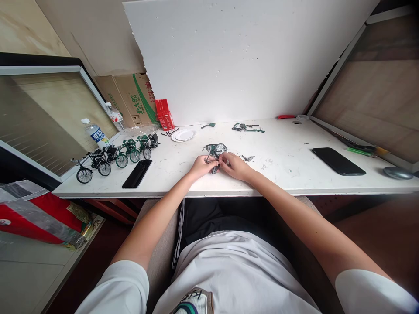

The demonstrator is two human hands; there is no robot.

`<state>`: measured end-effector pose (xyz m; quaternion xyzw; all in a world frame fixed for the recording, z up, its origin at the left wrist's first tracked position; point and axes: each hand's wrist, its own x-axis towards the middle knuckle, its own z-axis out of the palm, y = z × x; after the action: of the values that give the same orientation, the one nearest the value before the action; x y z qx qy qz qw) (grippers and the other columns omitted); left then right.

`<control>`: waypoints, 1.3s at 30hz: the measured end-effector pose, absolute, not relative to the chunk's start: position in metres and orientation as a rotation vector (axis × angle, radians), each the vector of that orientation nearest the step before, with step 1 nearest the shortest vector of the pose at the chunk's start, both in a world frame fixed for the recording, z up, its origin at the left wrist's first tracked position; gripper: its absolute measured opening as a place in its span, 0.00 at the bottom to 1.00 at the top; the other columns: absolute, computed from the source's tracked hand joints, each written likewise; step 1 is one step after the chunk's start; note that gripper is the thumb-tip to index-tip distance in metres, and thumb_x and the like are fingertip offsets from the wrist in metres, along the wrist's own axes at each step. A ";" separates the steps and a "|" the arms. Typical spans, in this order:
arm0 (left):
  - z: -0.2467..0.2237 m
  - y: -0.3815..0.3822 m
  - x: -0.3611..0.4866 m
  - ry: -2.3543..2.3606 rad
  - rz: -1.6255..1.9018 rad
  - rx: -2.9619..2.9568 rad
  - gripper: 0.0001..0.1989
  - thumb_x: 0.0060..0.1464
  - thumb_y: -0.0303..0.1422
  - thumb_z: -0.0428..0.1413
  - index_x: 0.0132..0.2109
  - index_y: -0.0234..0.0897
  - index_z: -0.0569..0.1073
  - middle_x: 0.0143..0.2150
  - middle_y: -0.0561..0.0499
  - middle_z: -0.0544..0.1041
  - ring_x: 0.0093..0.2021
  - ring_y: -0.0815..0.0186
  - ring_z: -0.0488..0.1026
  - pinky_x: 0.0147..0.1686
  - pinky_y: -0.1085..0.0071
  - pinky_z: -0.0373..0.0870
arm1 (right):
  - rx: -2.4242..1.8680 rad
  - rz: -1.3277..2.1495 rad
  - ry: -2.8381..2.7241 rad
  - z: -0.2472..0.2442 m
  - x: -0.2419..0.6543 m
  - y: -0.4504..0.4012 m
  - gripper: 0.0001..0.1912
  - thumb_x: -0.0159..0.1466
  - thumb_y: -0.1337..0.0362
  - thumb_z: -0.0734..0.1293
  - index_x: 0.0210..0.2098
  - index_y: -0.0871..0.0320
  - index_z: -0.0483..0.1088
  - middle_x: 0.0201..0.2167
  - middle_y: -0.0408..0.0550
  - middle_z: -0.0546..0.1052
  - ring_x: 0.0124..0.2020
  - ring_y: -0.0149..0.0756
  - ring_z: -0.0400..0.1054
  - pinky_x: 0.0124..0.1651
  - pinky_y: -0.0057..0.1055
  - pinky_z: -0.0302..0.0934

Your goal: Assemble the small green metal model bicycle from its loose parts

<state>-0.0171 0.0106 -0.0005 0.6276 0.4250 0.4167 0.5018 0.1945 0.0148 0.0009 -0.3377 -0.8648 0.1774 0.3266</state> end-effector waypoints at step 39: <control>0.001 0.006 -0.014 1.051 1.029 1.515 0.10 0.59 0.35 0.65 0.40 0.30 0.81 0.29 0.45 0.82 0.28 0.67 0.75 0.29 0.71 0.69 | -0.943 0.463 -2.260 -0.001 0.195 0.016 0.09 0.76 0.57 0.59 0.44 0.53 0.67 0.38 0.53 0.80 0.39 0.46 0.71 0.42 0.40 0.64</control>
<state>-0.0140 0.0065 0.0013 0.6244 0.4333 0.4241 0.4924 0.1953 0.0164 -0.0007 -0.3587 -0.8594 0.1761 0.3189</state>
